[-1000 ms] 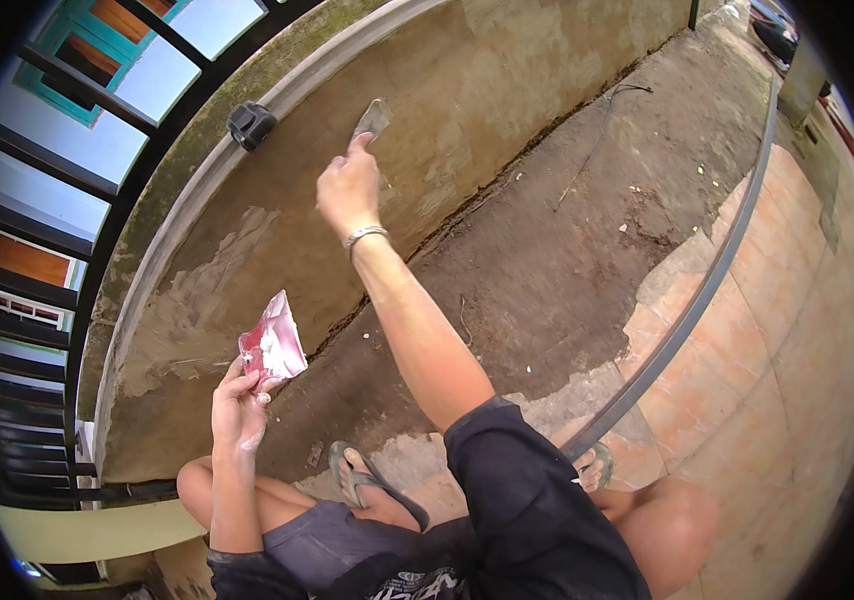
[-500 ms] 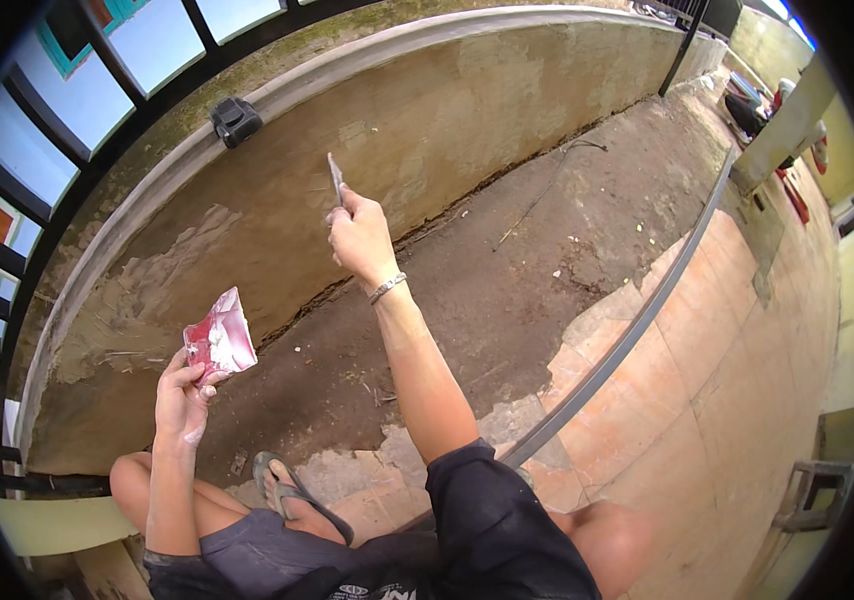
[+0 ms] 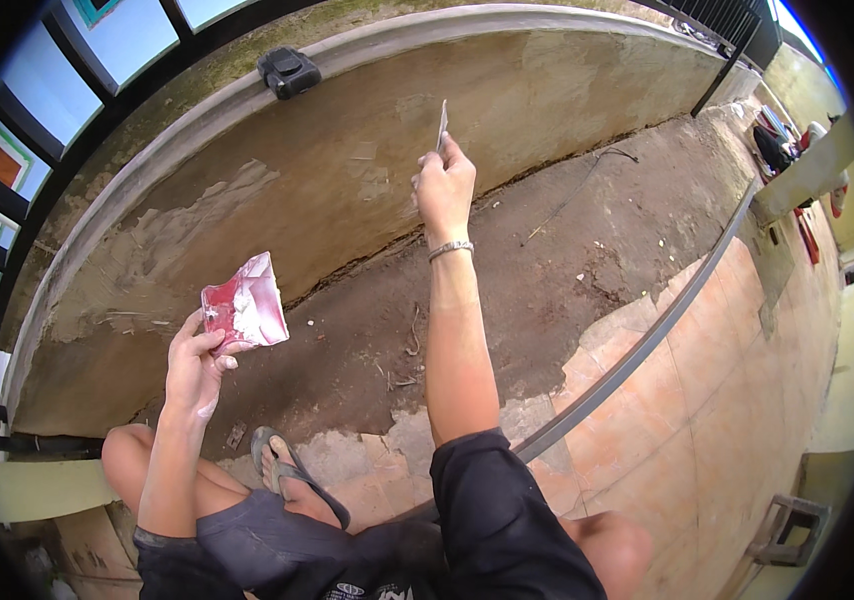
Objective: The person scoops white plaster from a red container with a trowel and applies it to a low wall, smoothing the surface repeatedly. The person sits on the tiled floor during the task.
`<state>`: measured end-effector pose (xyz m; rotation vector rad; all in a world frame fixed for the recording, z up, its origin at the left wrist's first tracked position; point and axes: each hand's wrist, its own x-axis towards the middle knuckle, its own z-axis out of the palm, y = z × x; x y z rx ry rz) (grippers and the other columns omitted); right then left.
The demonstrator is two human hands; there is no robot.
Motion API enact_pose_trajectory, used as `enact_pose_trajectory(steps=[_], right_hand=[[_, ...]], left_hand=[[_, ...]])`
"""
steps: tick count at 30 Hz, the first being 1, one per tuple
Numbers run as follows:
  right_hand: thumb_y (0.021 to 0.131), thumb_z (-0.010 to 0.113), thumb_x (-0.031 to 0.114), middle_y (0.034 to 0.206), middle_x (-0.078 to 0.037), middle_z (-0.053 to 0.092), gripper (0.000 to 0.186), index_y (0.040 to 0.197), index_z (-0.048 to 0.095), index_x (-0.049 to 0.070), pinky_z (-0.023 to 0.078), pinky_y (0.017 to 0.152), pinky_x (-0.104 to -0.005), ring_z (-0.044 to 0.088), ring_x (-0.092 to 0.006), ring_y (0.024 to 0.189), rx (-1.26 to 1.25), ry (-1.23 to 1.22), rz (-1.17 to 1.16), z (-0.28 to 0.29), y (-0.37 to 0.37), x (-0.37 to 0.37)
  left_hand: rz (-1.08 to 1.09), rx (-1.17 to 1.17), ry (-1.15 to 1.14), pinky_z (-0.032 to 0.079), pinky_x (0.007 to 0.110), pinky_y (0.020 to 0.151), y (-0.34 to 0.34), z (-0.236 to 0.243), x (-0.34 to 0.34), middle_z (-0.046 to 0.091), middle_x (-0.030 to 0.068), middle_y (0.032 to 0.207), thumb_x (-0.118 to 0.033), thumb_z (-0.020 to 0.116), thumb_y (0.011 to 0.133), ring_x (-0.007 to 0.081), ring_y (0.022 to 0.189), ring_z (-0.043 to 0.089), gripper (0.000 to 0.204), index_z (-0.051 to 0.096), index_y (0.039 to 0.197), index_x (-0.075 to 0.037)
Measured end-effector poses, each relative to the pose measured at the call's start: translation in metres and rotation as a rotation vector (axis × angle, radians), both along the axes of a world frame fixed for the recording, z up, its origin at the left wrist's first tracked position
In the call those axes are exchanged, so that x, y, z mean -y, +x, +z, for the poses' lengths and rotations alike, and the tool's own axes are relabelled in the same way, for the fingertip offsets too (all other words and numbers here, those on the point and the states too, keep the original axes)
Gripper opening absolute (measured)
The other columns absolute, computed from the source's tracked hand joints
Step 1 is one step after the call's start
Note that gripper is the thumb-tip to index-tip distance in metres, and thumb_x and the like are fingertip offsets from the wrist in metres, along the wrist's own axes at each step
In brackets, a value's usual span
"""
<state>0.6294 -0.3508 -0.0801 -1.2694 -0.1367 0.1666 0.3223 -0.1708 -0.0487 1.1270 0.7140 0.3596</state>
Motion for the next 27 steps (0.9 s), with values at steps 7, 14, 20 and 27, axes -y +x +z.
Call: enact_pose_trajectory(steps=[7,14,20,27], right_hand=[[0.101,0.049,0.005,0.075,-0.002,0.06,0.053,0.151,0.043,-0.01,0.046,0.054,-0.0278,0.053,-0.0082,0.059,0.084,0.031,0.231,-0.039,-0.072,-0.049],[0.107,0.044,0.006,0.071,-0.001,0.051,0.065,0.16,0.01,-0.008,0.042,0.047,-0.026,0.048,-0.0078,0.052,0.058,0.228,0.119,-0.006,-0.095,-0.125],[0.104,0.047,0.006,0.082,-0.009,0.057,0.06,0.159,0.027,-0.008,0.048,0.064,-0.0316,0.057,-0.0159,0.07,0.152,-0.004,0.133,-0.003,-0.116,-0.1],[0.104,0.048,0.005,0.08,0.0,0.05,0.051,0.152,0.039,-0.007,0.042,0.049,-0.0252,0.05,-0.0063,0.062,0.096,-0.03,0.264,-0.016,-0.082,-0.063]], left_hand=[[0.04,-0.02,-0.032,0.06,0.031,0.055,-0.001,0.001,-0.003,0.069,0.026,0.115,0.006,0.048,0.092,0.0323,0.084,0.077,0.05,0.04,0.141,0.012],[0.07,-0.019,0.001,0.059,0.03,0.055,-0.017,0.003,-0.005,0.069,0.0254,0.116,0.005,0.048,0.092,0.0316,0.086,0.077,0.048,0.042,0.139,0.011],[0.081,-0.01,0.007,0.058,0.029,0.055,-0.019,0.007,-0.007,0.069,0.0241,0.118,0.005,0.048,0.092,0.0298,0.085,0.077,0.048,0.043,0.139,0.011],[0.084,-0.048,0.017,0.056,0.026,0.056,-0.023,0.01,-0.005,0.069,0.0209,0.119,0.005,0.049,0.092,0.0255,0.087,0.076,0.049,0.045,0.141,0.011]])
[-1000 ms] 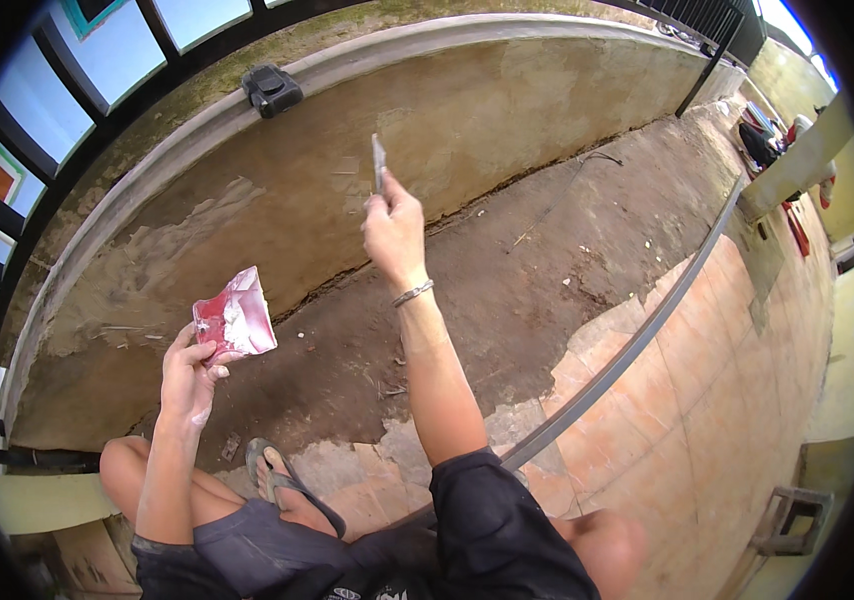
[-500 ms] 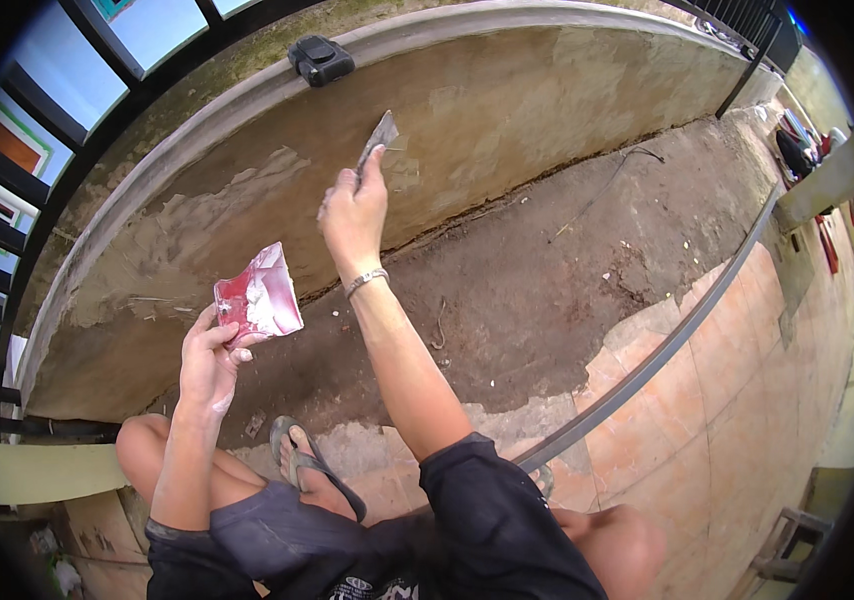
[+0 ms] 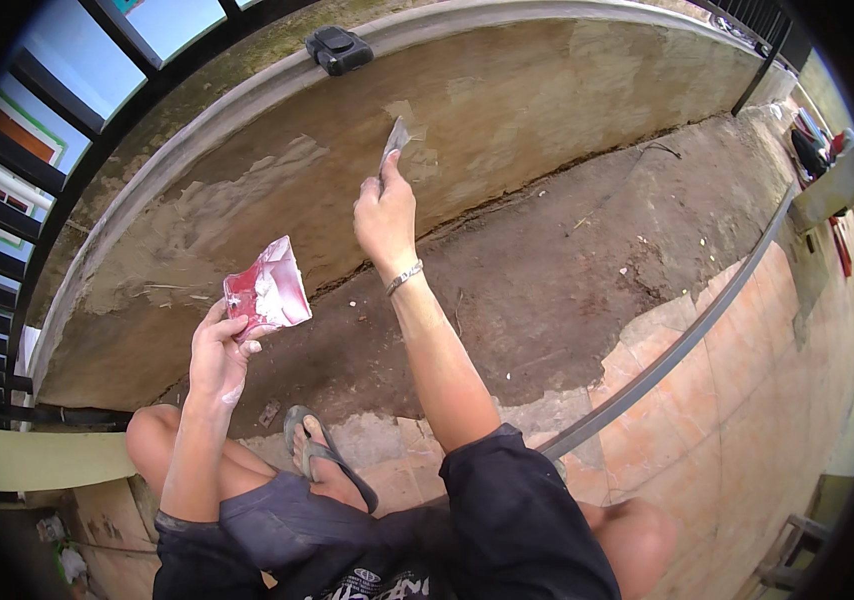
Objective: The person scoops white plaster from a red container with a trowel and applies it to a low wall, smoothing the surface repeatedly. The person sits on the tiled floor during the task.
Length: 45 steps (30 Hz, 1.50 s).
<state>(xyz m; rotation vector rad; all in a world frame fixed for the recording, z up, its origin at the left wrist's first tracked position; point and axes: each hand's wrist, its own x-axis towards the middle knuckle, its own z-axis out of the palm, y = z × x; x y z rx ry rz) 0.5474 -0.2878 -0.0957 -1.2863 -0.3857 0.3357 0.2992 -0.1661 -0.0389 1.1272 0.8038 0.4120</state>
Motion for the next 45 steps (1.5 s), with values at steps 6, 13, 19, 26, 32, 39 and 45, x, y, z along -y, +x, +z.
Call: enact_pose_trajectory(steps=[6,13,19,26,32,39,45], right_hand=[[0.104,0.047,0.003,0.073,0.001,0.051,0.067,0.164,0.018,0.0,0.046,0.053,-0.0264,0.049,-0.0067,0.058,-0.111,0.386,-0.267,-0.005,-0.028,-0.024],[0.102,0.049,0.004,0.07,-0.005,0.059,0.091,0.162,-0.019,0.007,0.053,0.06,-0.031,0.058,-0.0145,0.055,-0.06,0.159,-0.125,-0.01,-0.004,-0.077],[0.099,0.051,0.004,0.071,-0.012,0.064,0.091,0.163,-0.015,0.005,0.057,0.065,-0.0352,0.067,-0.0222,0.059,0.094,-0.071,0.096,0.013,-0.06,-0.038],[0.104,0.043,0.007,0.085,-0.006,0.059,0.072,0.166,0.007,0.005,0.057,0.051,-0.0296,0.058,-0.0103,0.058,-0.144,0.157,-0.181,0.018,-0.033,-0.001],[0.106,0.04,0.007,0.077,0.0,0.048,0.068,0.166,0.009,0.003,0.046,0.045,-0.0282,0.049,-0.0084,0.056,-0.164,0.123,0.081,0.011,-0.03,-0.015],[0.106,0.041,0.008,0.118,-0.037,0.059,0.078,0.16,-0.015,-0.005,0.056,0.078,-0.0443,0.069,-0.0339,0.086,0.037,0.083,0.009,0.039,-0.05,-0.061],[0.108,0.039,0.009,0.072,-0.001,0.049,0.076,0.166,-0.01,0.01,0.046,0.045,-0.0276,0.049,-0.0094,0.055,-0.011,0.097,-0.136,0.023,-0.049,-0.037]], left_hand=[[0.001,0.01,-0.002,0.055,0.025,0.057,-0.002,0.004,0.003,0.069,0.0192,0.12,0.004,0.05,0.092,0.024,0.088,0.076,0.05,0.044,0.141,0.01],[0.008,0.033,0.022,0.055,0.024,0.057,-0.016,0.011,0.001,0.069,0.0171,0.121,0.002,0.05,0.093,0.0213,0.089,0.075,0.049,0.046,0.142,0.008],[0.002,0.04,-0.006,0.056,0.024,0.057,-0.015,0.013,0.0,0.069,0.0167,0.121,0.002,0.05,0.093,0.0203,0.089,0.075,0.049,0.046,0.142,0.008],[-0.016,0.058,0.008,0.056,0.024,0.057,-0.011,0.018,0.007,0.07,0.0168,0.119,0.002,0.05,0.093,0.0208,0.09,0.075,0.047,0.047,0.14,0.008],[-0.002,0.03,0.008,0.054,0.025,0.057,-0.009,0.018,0.011,0.069,0.0165,0.12,0.002,0.051,0.093,0.0204,0.089,0.075,0.047,0.047,0.14,0.008],[-0.022,0.089,-0.018,0.057,0.027,0.056,-0.009,0.013,0.008,0.069,0.0198,0.119,0.004,0.05,0.092,0.0263,0.088,0.076,0.046,0.045,0.138,0.009],[-0.007,0.047,0.008,0.056,0.025,0.057,-0.005,0.011,0.006,0.07,0.0185,0.12,0.004,0.05,0.093,0.0231,0.089,0.076,0.046,0.047,0.138,0.009]])
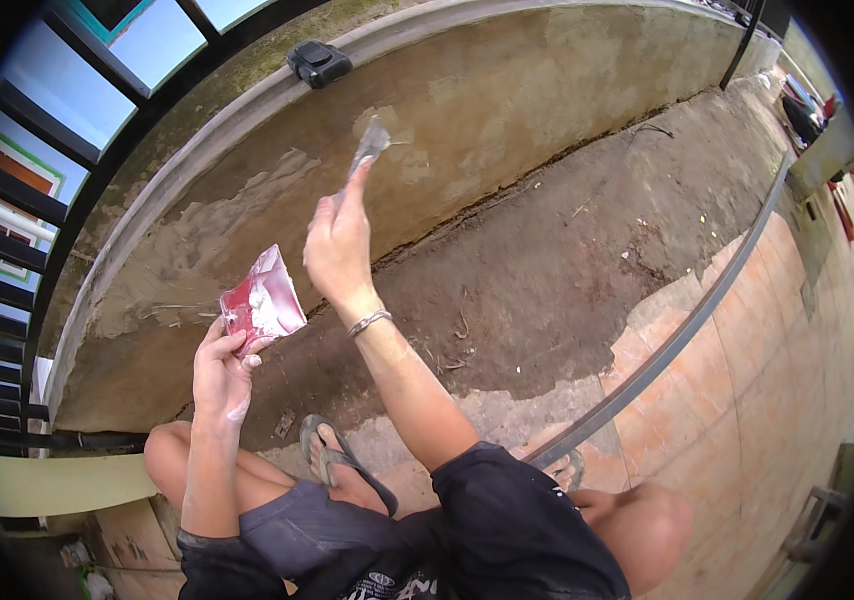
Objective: The person scoops white plaster from a red container with a trowel and applies it to a low wall, smoothing the surface repeatedly. The person sits on the tiled floor during the task.
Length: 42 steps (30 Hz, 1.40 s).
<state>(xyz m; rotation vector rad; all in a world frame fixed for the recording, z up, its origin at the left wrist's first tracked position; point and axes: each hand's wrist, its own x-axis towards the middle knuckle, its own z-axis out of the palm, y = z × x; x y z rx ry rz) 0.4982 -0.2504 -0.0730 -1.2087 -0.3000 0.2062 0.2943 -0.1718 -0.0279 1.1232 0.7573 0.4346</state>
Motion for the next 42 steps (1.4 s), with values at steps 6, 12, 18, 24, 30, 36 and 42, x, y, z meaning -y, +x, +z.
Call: enact_pose_trajectory(steps=[6,12,18,24,30,36,42], right_hand=[[0.106,0.043,0.011,0.086,-0.002,0.054,0.075,0.166,-0.002,0.004,0.047,0.055,-0.0275,0.051,-0.0091,0.064,0.275,-0.199,0.127,-0.008,0.008,0.008],[0.104,0.049,0.007,0.095,-0.007,0.061,0.05,0.152,0.036,-0.002,0.05,0.068,-0.0313,0.058,-0.0134,0.073,0.006,-0.194,-0.169,-0.01,0.024,0.035],[0.104,0.052,0.01,0.098,-0.012,0.07,0.05,0.152,0.042,-0.003,0.053,0.075,-0.0351,0.066,-0.0206,0.08,0.272,-0.271,-0.098,-0.014,0.043,0.062],[0.105,0.054,0.01,0.084,0.001,0.061,0.05,0.153,0.045,-0.003,0.044,0.06,-0.0227,0.05,-0.0045,0.066,-0.031,-0.219,-0.228,-0.061,0.041,0.042],[0.106,0.053,0.009,0.085,-0.002,0.065,0.047,0.151,0.048,-0.004,0.044,0.058,-0.0231,0.05,-0.0047,0.065,-0.016,-0.12,-0.105,-0.072,0.024,0.054],[0.104,0.056,0.014,0.082,-0.005,0.07,0.043,0.142,0.056,-0.005,0.048,0.066,-0.0275,0.058,-0.0102,0.07,0.079,-0.207,-0.177,-0.101,0.057,0.072],[0.103,0.055,0.016,0.085,-0.014,0.074,0.045,0.143,0.056,-0.004,0.054,0.078,-0.0338,0.07,-0.0204,0.078,-0.043,-0.117,-0.346,-0.116,0.062,0.073]], left_hand=[[-0.045,0.002,-0.068,0.06,0.029,0.057,0.016,-0.016,-0.002,0.069,0.0243,0.116,0.005,0.048,0.092,0.0304,0.087,0.077,0.045,0.043,0.136,0.011],[-0.06,-0.11,-0.09,0.061,0.031,0.058,0.048,-0.048,0.003,0.068,0.0242,0.118,0.008,0.047,0.093,0.0324,0.087,0.076,0.046,0.042,0.139,0.008],[-0.287,-0.344,-0.123,0.064,0.037,0.063,0.087,-0.05,-0.015,0.067,0.0279,0.116,0.01,0.044,0.094,0.0348,0.083,0.076,0.052,0.032,0.144,0.007],[-0.478,-0.439,-0.085,0.066,0.036,0.064,0.101,-0.017,-0.033,0.066,0.0299,0.113,0.011,0.043,0.094,0.0348,0.081,0.076,0.052,0.031,0.145,0.008],[-0.502,-0.368,-0.025,0.065,0.034,0.065,0.075,0.02,-0.024,0.066,0.027,0.116,0.009,0.044,0.095,0.0334,0.086,0.076,0.05,0.035,0.144,0.01],[-0.265,-0.293,0.037,0.063,0.029,0.065,0.022,0.046,-0.001,0.067,0.021,0.118,0.007,0.048,0.093,0.0277,0.086,0.075,0.049,0.043,0.142,0.009],[-0.148,-0.142,0.027,0.058,0.035,0.086,0.001,0.048,-0.019,0.066,0.0196,0.125,0.009,0.05,0.092,0.0293,0.103,0.071,0.048,0.047,0.14,0.006]])
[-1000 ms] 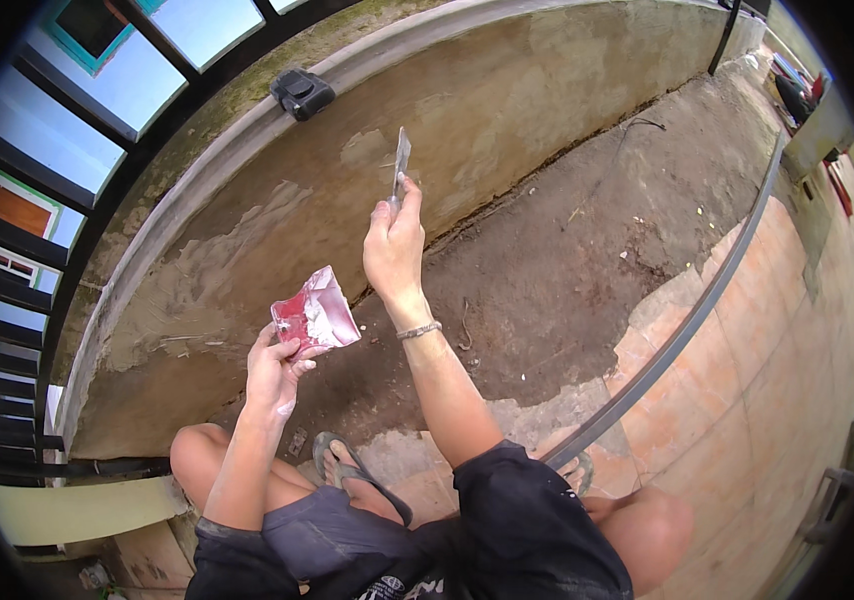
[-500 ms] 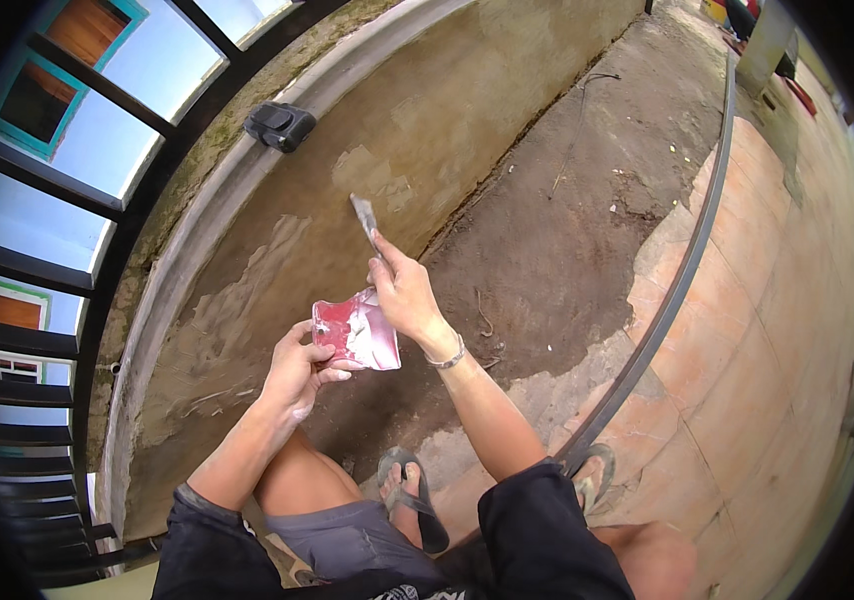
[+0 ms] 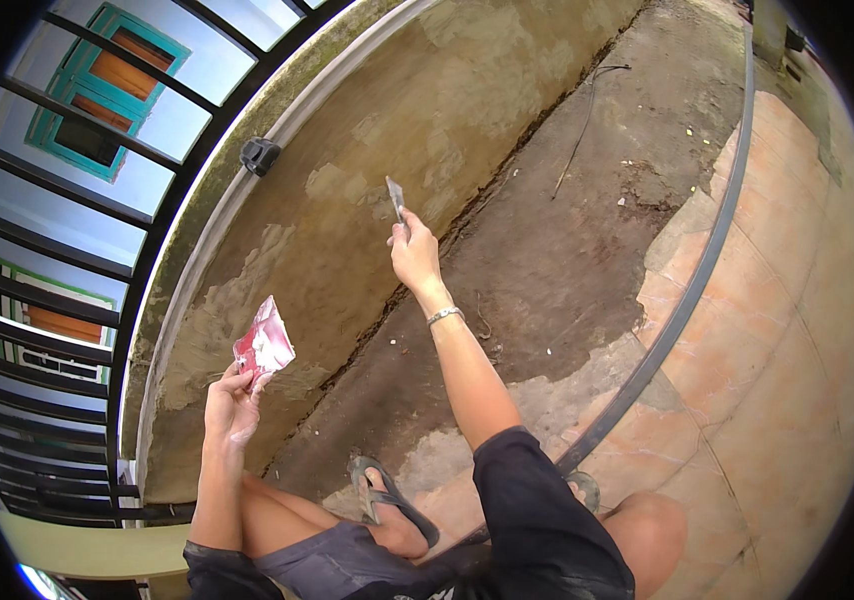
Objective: The person scoops white plaster from a red container with a trowel and applies it to a low wall, smoothing the surface repeatedly. The person sits on the tiled floor during the task.
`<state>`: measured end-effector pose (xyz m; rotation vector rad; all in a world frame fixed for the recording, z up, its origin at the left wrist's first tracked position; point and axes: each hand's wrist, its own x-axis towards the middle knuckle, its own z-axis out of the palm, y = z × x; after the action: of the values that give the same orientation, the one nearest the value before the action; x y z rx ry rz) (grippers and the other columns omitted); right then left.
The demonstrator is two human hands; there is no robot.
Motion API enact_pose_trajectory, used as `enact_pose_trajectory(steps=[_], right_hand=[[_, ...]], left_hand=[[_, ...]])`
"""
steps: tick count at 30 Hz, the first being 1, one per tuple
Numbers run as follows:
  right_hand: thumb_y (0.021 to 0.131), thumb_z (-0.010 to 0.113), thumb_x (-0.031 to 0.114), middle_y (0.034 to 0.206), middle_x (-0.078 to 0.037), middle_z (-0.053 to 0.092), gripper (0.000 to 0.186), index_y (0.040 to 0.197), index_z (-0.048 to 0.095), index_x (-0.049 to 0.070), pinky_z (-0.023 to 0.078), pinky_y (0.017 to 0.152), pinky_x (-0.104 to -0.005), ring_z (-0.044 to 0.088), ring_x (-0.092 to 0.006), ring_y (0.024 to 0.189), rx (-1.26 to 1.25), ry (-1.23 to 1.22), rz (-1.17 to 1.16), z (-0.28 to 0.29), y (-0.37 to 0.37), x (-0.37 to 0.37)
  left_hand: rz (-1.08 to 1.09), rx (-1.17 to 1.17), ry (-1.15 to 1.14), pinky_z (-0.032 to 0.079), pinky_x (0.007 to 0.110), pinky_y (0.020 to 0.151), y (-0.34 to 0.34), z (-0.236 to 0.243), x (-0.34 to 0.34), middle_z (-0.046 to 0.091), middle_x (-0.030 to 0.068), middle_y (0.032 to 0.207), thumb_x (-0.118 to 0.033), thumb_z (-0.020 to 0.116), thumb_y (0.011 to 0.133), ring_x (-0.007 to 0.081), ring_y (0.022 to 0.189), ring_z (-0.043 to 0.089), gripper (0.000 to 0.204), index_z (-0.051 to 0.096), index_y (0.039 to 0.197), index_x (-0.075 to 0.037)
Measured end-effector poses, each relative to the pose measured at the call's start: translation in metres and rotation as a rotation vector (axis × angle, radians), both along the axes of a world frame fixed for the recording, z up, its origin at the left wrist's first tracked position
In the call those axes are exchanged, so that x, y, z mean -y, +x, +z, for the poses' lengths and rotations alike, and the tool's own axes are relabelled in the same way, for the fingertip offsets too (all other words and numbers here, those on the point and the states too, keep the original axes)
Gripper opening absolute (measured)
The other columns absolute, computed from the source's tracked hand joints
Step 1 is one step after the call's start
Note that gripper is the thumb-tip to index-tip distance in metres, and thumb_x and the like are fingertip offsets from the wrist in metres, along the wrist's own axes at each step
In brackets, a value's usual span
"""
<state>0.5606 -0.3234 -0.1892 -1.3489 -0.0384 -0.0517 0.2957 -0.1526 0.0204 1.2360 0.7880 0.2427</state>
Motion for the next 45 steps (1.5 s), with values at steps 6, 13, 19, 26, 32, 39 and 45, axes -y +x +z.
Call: enact_pose_trajectory(steps=[6,13,19,26,32,39,45], right_hand=[[0.102,0.055,0.015,0.078,-0.015,0.07,0.046,0.144,0.055,-0.002,0.054,0.075,-0.0368,0.07,-0.0236,0.074,0.08,-0.157,0.156,0.022,-0.017,-0.012],[0.106,0.059,0.02,0.074,-0.005,0.067,0.039,0.139,0.057,0.002,0.047,0.054,-0.0286,0.057,-0.0118,0.056,-0.168,0.231,0.435,-0.006,-0.045,-0.008],[0.111,0.048,0.026,0.096,-0.012,0.064,0.036,0.138,0.051,0.001,0.039,0.044,-0.0176,0.047,-0.0055,0.057,-0.383,1.084,0.744,0.038,-0.079,0.038],[0.109,0.055,0.017,0.105,-0.008,0.069,0.033,0.136,0.056,-0.001,0.053,0.067,-0.0251,0.059,-0.0097,0.079,-0.035,0.448,0.574,0.06,-0.11,0.06],[0.099,0.06,-0.005,0.109,-0.01,0.074,0.033,0.13,0.069,0.001,0.053,0.089,-0.0322,0.068,-0.0201,0.096,0.371,-0.007,0.488,0.073,-0.141,0.041],[0.088,0.065,-0.007,0.102,-0.01,0.073,0.039,0.123,0.075,0.006,0.046,0.087,-0.0358,0.067,-0.0252,0.094,0.675,-0.467,0.325,0.044,-0.155,0.044],[0.087,0.065,-0.008,0.094,-0.013,0.072,0.036,0.118,0.076,0.006,0.048,0.074,-0.0355,0.066,-0.0282,0.083,0.706,-0.52,0.2,0.024,-0.151,0.063]], left_hand=[[0.09,0.093,-0.066,0.064,0.031,0.078,0.012,-0.027,-0.013,0.066,0.0222,0.124,0.008,0.046,0.093,0.0281,0.095,0.073,0.042,0.049,0.135,0.01],[-0.015,0.13,-0.081,0.064,0.029,0.068,0.015,-0.056,-0.009,0.068,0.0219,0.122,0.008,0.047,0.093,0.0281,0.093,0.075,0.046,0.046,0.139,0.01],[-0.042,0.137,-0.166,0.062,0.03,0.066,0.007,-0.07,0.001,0.068,0.0232,0.118,0.007,0.048,0.095,0.0306,0.091,0.076,0.044,0.044,0.138,0.009],[-0.066,0.129,-0.208,0.063,0.032,0.065,0.001,-0.07,0.016,0.068,0.0243,0.116,0.007,0.048,0.095,0.0315,0.089,0.076,0.043,0.041,0.137,0.008],[-0.058,0.128,-0.296,0.06,0.028,0.065,0.002,-0.069,0.017,0.069,0.0214,0.117,0.008,0.051,0.095,0.0286,0.088,0.076,0.042,0.048,0.137,0.005],[-0.02,0.169,-0.265,0.06,0.027,0.061,-0.004,-0.069,0.007,0.069,0.0226,0.118,0.009,0.05,0.094,0.0308,0.089,0.076,0.046,0.043,0.14,0.005],[0.034,0.132,-0.202,0.06,0.028,0.059,-0.006,-0.077,0.002,0.068,0.0254,0.118,0.009,0.049,0.094,0.0325,0.086,0.076,0.05,0.04,0.143,0.006]])
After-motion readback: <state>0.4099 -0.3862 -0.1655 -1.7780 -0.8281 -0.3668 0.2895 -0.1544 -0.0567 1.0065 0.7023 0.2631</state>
